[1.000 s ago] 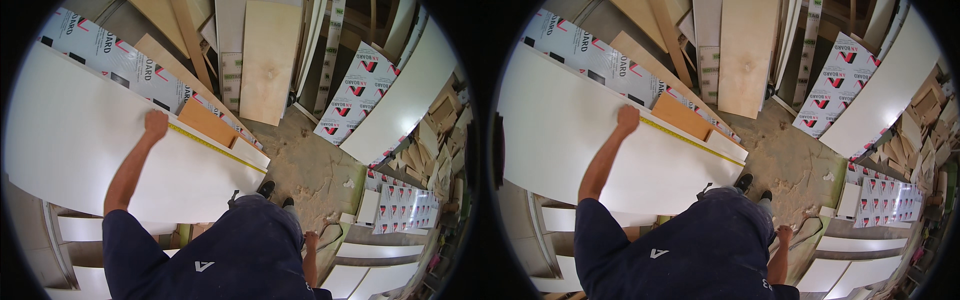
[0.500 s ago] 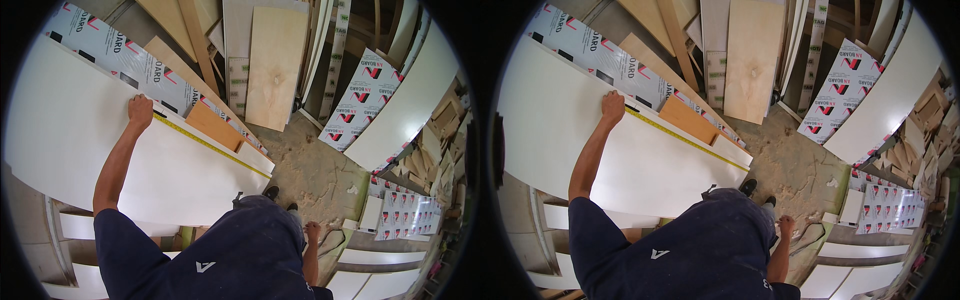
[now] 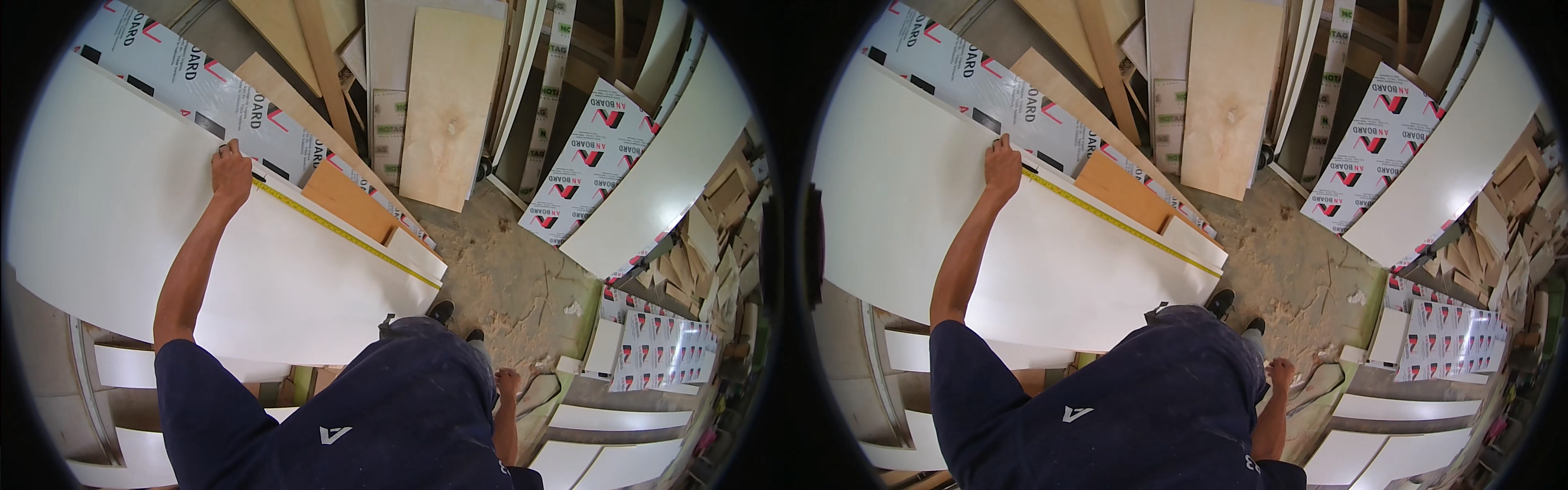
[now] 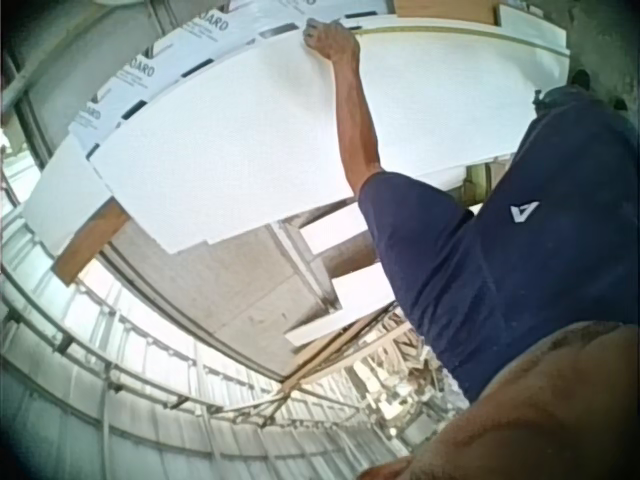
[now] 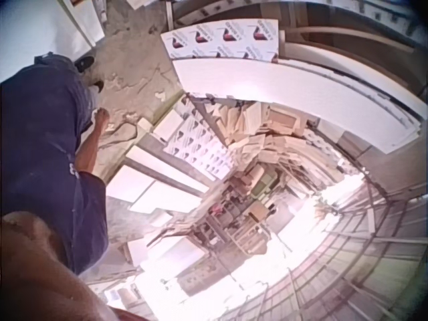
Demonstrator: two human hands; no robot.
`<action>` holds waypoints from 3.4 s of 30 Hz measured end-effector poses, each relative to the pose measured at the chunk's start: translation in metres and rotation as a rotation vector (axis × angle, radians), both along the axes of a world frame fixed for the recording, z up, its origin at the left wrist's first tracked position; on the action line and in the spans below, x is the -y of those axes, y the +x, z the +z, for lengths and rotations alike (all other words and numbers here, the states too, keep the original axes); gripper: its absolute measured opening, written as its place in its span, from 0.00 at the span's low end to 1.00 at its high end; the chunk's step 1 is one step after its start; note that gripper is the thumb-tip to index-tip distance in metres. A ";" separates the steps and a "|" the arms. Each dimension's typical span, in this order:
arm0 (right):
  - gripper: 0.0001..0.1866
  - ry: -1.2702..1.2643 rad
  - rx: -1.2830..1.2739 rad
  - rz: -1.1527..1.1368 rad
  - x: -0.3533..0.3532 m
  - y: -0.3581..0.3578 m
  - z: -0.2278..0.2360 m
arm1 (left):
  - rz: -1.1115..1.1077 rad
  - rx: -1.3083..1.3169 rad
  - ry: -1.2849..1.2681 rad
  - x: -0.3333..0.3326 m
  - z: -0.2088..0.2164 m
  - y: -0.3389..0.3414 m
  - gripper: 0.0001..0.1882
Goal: The person measures a large wooden board using a tape measure, then uses a hammer to drive nails into a smaller wooden strip on top of the board before moving several other wooden boards around the workshop.
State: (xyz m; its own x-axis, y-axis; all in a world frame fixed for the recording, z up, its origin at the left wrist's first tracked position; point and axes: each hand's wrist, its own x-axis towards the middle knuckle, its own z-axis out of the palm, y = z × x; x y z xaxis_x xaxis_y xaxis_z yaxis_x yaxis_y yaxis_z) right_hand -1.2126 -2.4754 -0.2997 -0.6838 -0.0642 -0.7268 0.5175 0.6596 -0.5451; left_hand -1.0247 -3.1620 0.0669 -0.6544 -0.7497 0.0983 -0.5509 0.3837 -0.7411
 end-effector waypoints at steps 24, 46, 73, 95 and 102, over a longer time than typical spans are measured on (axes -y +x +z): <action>0.13 0.037 -0.065 0.075 0.026 0.006 0.006 | 0.018 -0.011 0.050 0.013 0.005 0.001 0.11; 0.12 0.064 -0.033 0.062 0.037 0.003 0.012 | 0.093 -0.015 0.144 0.011 0.012 -0.004 0.11; 0.14 0.038 -0.081 0.033 0.031 0.021 0.017 | 0.034 -0.044 0.129 0.020 0.007 0.000 0.09; 0.14 0.117 -0.199 -0.257 -0.025 0.079 -0.022 | -0.395 0.191 0.619 -0.016 -0.168 -0.066 0.12; 0.13 0.291 -0.185 -0.564 -0.068 0.176 -0.012 | -0.346 0.262 0.711 -0.161 -0.225 -0.154 0.12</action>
State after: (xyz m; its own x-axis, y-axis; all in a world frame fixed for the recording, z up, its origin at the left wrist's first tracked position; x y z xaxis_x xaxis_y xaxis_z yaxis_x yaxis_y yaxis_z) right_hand -1.0365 -2.4072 -0.3113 -0.6702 0.5216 -0.5280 0.7418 0.4485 -0.4985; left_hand -1.1787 -3.0008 -0.1577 -0.7951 -0.3279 -0.5102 -0.1597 0.9247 -0.3456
